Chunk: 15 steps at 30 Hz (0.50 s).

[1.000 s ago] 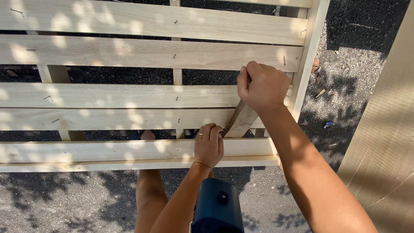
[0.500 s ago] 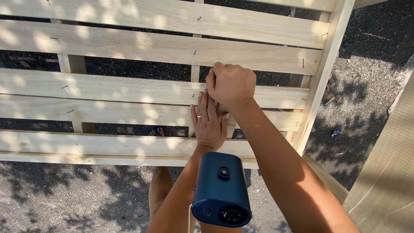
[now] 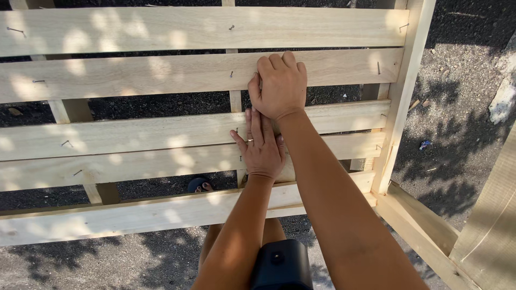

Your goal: The person hammers nails into a wooden slatted frame lying on gravel, pressing slats into place and driving nails with a claw hammer. They take nails from a cardboard nail box, reposition slats, and at the end hold a wooden block against the frame while working.

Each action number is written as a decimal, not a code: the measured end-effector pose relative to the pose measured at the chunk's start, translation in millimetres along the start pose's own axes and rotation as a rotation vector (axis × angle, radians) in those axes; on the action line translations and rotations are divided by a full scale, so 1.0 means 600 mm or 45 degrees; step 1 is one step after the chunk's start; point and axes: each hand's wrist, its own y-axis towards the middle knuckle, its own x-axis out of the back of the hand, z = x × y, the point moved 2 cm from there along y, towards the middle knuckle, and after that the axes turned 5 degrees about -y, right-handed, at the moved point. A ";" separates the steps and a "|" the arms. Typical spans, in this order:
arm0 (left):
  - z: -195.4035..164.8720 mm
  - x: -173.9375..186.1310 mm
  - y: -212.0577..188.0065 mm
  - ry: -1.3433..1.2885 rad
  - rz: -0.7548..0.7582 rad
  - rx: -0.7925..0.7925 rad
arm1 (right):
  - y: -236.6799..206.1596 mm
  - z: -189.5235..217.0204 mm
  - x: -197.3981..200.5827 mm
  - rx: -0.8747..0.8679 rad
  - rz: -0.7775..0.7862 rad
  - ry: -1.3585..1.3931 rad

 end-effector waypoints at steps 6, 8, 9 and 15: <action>-0.015 0.001 -0.001 0.198 0.045 0.065 | 0.010 0.005 0.023 -0.014 -0.030 0.022; -0.014 0.006 -0.001 0.134 0.025 0.051 | 0.006 0.005 0.027 -0.008 -0.037 0.033; -0.013 0.008 -0.005 0.098 0.025 0.046 | -0.001 0.003 0.029 -0.009 -0.031 0.036; -0.033 0.009 -0.046 0.064 -0.128 -0.220 | -0.068 -0.053 0.065 0.020 0.037 0.050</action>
